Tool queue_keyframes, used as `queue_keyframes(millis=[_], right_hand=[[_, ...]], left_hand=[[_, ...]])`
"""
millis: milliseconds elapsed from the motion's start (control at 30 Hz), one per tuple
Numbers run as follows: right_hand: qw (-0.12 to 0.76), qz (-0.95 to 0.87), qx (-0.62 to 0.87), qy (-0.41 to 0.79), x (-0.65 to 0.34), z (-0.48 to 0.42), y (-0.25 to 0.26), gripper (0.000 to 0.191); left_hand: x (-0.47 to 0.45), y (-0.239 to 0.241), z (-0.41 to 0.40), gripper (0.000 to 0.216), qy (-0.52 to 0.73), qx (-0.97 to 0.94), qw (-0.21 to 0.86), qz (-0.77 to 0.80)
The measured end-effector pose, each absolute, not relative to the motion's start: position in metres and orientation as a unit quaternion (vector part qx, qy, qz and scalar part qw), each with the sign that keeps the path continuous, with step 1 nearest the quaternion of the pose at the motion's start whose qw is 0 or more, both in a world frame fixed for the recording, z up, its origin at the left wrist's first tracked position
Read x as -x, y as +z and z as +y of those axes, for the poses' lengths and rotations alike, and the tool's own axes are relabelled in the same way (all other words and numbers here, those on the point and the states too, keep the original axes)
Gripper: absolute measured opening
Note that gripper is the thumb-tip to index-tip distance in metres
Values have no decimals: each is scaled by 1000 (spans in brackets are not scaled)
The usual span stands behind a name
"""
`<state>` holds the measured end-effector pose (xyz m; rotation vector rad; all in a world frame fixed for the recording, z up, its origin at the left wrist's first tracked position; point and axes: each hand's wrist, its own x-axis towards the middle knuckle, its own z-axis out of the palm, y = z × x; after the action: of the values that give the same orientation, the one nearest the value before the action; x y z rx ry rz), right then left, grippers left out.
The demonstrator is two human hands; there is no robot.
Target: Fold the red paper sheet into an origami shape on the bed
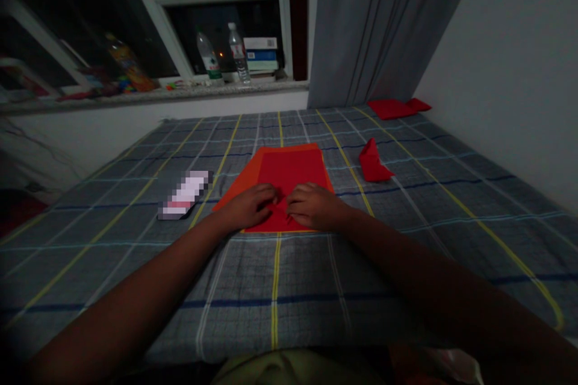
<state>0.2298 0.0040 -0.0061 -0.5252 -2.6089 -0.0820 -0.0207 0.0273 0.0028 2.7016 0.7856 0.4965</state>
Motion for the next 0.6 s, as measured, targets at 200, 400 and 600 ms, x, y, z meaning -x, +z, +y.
queue_keyframes(millis=[200, 400, 600], right_hand=[[246, -954, 171, -14, -231, 8, -10, 19], [258, -953, 162, -9, -230, 5, -8, 17], [244, -955, 168, -10, -230, 3, -10, 15]], left_hand=[[24, 12, 19, 44, 164, -942, 170, 237], [23, 9, 18, 37, 139, -947, 179, 226], [25, 3, 22, 23, 141, -944, 196, 223]])
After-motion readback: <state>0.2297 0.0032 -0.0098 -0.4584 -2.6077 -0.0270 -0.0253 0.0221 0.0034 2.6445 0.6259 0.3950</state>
